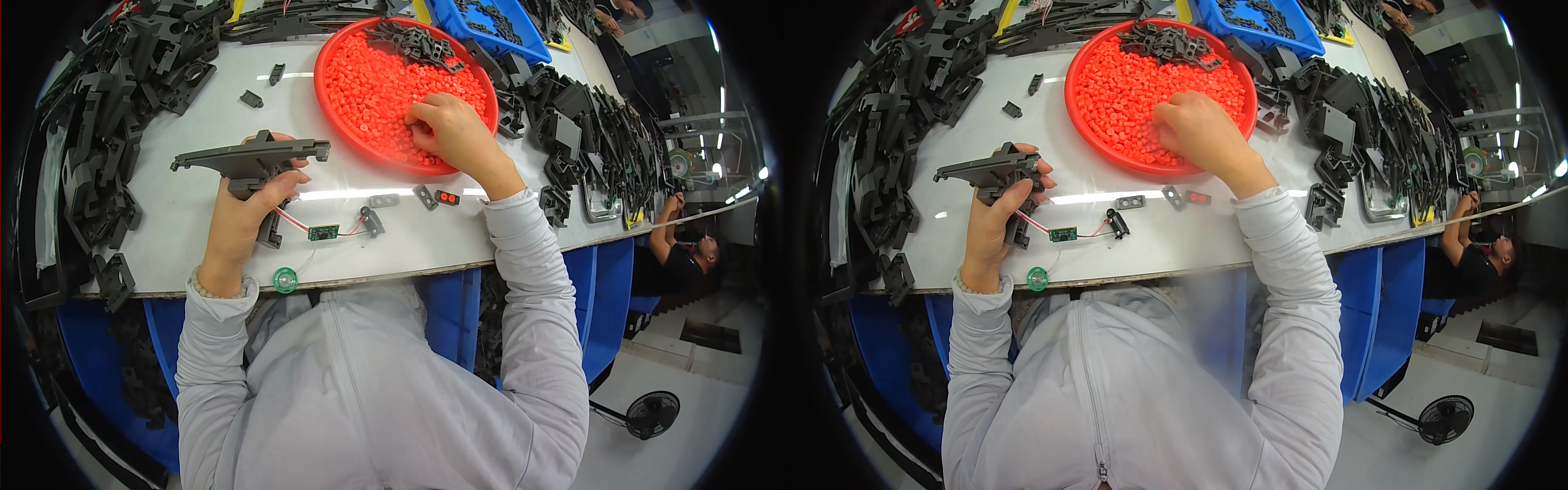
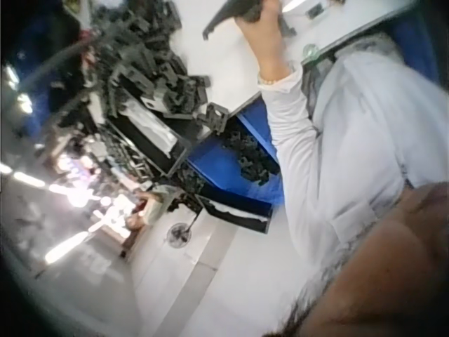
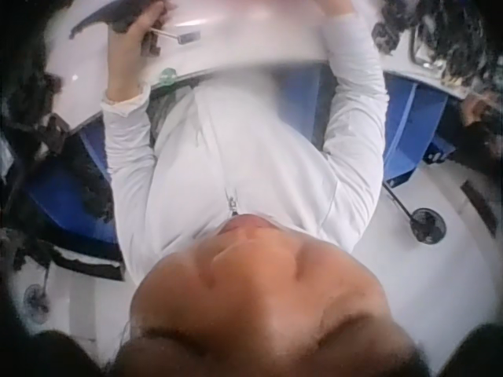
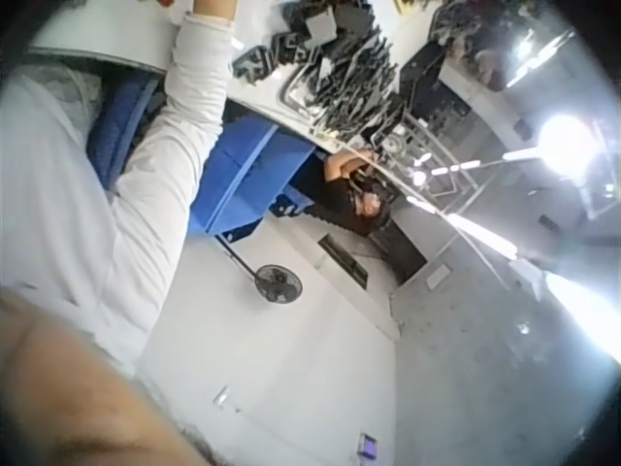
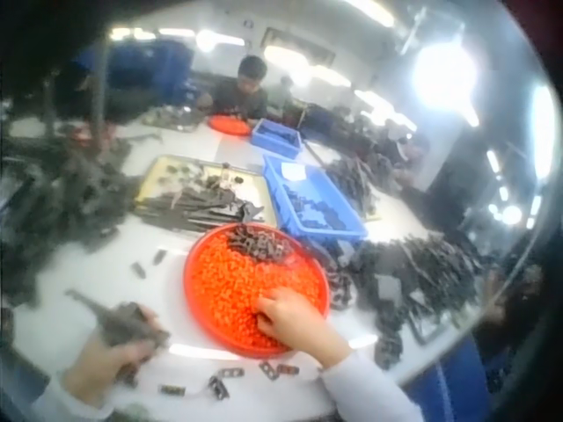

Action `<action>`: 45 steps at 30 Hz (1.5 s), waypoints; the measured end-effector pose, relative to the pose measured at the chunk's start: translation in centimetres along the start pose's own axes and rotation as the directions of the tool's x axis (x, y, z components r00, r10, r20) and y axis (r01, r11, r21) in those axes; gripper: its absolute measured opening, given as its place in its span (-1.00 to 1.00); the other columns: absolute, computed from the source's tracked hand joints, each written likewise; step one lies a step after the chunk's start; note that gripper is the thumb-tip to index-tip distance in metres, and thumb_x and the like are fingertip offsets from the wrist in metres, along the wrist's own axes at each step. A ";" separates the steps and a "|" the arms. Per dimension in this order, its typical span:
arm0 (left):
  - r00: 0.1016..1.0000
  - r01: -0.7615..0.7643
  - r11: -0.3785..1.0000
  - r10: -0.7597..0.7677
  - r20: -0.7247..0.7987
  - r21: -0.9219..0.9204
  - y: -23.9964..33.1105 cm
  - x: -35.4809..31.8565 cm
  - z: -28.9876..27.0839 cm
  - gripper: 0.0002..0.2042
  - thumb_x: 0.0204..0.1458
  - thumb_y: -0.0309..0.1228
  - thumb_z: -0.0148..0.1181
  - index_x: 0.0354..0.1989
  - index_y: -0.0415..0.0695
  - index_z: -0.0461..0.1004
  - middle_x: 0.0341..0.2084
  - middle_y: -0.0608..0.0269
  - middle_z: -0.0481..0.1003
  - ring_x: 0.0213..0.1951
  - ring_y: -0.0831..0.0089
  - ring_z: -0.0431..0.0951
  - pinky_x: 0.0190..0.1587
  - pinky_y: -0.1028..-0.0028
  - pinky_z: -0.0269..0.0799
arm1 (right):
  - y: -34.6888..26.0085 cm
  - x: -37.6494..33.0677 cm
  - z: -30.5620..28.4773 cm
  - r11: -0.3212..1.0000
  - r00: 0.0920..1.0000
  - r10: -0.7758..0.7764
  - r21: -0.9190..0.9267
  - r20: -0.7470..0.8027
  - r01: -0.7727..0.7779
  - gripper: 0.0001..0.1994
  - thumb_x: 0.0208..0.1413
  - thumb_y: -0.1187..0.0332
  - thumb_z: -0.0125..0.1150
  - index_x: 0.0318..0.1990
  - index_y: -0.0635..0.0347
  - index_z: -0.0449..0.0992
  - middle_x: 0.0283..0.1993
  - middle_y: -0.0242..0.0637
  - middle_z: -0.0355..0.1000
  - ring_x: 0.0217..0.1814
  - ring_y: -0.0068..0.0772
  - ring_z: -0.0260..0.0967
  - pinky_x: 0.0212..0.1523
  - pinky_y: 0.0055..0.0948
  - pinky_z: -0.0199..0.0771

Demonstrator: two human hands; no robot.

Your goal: The person places an assembled plastic housing into a box, then takes new plastic casing parts, electronic wiring assemblies, and red plastic pins from trays on the table. The person fits the circuit boards, speakers, and red pins into the plastic housings and presses the casing halves together by hand.

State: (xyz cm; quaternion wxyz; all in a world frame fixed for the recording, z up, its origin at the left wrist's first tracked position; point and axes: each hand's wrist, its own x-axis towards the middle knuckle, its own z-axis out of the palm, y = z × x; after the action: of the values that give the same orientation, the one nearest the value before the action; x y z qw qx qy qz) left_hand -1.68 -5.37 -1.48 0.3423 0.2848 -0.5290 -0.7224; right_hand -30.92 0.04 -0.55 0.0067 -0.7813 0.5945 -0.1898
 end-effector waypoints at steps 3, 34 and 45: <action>1.000 -0.021 1.000 0.021 0.000 -0.003 -0.1 0.1 0.1 -0.62 -0.06 -0.43 0.19 -0.04 -0.20 0.32 -0.28 0.22 0.47 -0.23 0.45 0.52 -0.19 0.51 0.43 | -0.4 -0.1 -0.7 0.996 0.998 0.041 0.076 -0.040 -0.038 -0.88 -0.17 0.40 0.24 -0.48 0.22 0.47 -0.50 -0.21 0.38 -0.38 -0.18 0.35 -0.35 -0.28 0.38; 1.000 0.002 0.995 -0.003 0.005 0.101 -0.3 0.0 -0.1 -0.58 0.00 -0.39 0.08 0.04 -0.26 0.25 -0.24 0.18 0.47 -0.22 0.51 0.50 -0.22 0.58 0.41 | -6.8 -7.1 -2.2 0.964 0.971 0.229 0.156 -0.068 -0.216 -0.91 -0.23 0.51 0.19 -0.47 0.21 0.49 -0.48 -0.29 0.38 -0.40 -0.26 0.36 -0.40 -0.38 0.40; 1.000 -0.011 0.996 0.010 0.017 0.086 -0.2 0.0 -0.2 -0.60 -0.01 -0.39 0.09 0.03 -0.25 0.27 -0.23 0.18 0.47 -0.22 0.51 0.50 -0.21 0.58 0.40 | -6.8 -7.3 -1.1 0.996 0.982 0.092 -0.001 -0.164 -0.093 -0.91 -0.21 0.47 0.24 -0.48 0.23 0.49 -0.47 -0.32 0.36 -0.41 -0.31 0.35 -0.41 -0.38 0.38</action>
State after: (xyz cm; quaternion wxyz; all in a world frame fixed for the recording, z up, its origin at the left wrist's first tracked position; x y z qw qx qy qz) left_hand -1.52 -5.47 -1.72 0.3291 0.2907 -0.5640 -0.6993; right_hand -26.59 9.08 0.01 -0.0368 -0.7347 0.6294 -0.2505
